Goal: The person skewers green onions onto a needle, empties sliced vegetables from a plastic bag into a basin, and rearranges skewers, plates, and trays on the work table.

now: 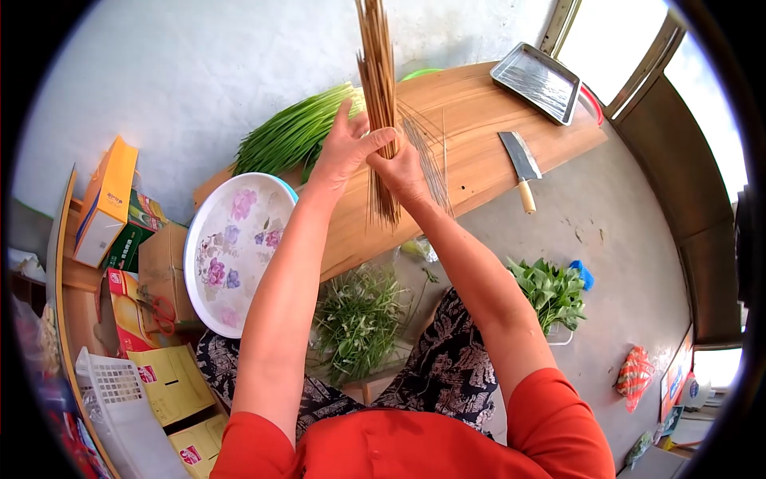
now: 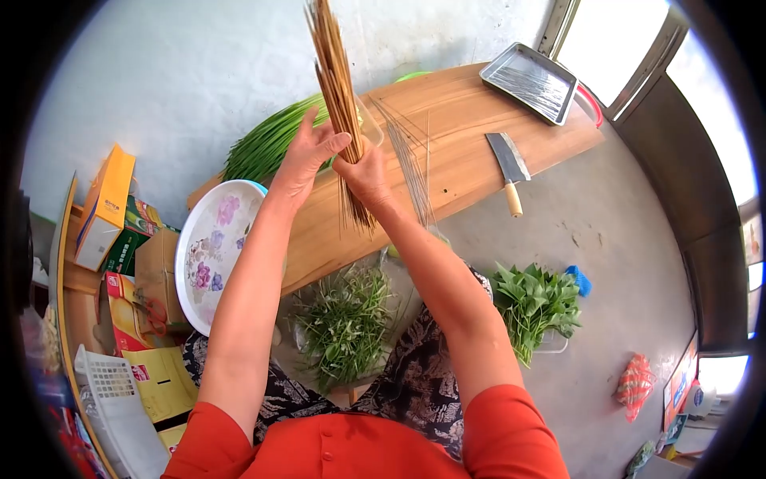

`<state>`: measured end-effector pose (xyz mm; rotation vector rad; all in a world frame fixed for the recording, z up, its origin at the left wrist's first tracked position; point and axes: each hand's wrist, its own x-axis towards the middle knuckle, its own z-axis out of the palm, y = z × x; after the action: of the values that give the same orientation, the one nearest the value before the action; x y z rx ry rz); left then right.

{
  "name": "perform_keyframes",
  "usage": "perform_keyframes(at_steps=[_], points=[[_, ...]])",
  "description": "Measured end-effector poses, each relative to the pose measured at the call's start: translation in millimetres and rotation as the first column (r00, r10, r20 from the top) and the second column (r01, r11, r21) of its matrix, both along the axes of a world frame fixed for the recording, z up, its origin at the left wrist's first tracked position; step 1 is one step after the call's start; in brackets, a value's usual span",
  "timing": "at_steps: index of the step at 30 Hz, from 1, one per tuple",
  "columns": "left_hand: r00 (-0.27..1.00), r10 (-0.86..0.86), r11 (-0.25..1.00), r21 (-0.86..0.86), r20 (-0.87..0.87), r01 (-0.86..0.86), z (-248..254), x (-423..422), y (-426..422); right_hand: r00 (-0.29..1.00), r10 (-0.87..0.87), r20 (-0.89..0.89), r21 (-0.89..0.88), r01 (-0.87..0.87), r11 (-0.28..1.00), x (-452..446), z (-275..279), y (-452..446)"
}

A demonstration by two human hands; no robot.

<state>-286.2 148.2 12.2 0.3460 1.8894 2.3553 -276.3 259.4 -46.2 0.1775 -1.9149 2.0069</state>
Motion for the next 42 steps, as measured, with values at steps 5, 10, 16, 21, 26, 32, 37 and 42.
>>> perform_keyframes(at_steps=[5,10,16,21,26,32,37,42], points=[[0.987,0.082,0.990,-0.102,-0.136,-0.096,4,-10,18,0.999,-0.027,-0.021,0.062,0.028,0.998,-1,1,-17],[0.877,0.405,0.899,-0.062,-0.259,-0.434,0,-9,25,0.999,-0.025,-0.025,-0.001,0.025,1.000,-3,-3,-34],[0.861,0.433,0.899,0.055,-0.267,-0.434,-22,-10,-2,0.996,0.091,-0.004,0.134,-0.089,0.987,-7,-19,-38],[0.825,0.485,0.870,0.064,-0.289,-0.489,-32,-10,-12,0.980,0.173,0.096,0.513,-0.198,0.835,2,-11,-17],[0.828,0.472,0.876,0.057,-0.302,-0.479,-38,-5,-7,0.961,0.276,0.004,0.554,-0.232,0.799,4,-24,-1],[0.818,0.449,0.868,-0.042,-0.360,-0.495,-52,10,6,0.925,0.366,0.100,0.418,-0.372,0.829,6,-32,-2],[0.814,0.455,0.860,-0.059,-0.361,-0.506,-54,24,18,0.942,0.336,0.012,0.304,-0.324,0.896,11,-43,-5],[0.847,0.429,0.873,-0.098,-0.314,-0.478,-63,33,24,0.884,0.463,-0.073,0.205,-0.441,0.874,2,-66,-7]])
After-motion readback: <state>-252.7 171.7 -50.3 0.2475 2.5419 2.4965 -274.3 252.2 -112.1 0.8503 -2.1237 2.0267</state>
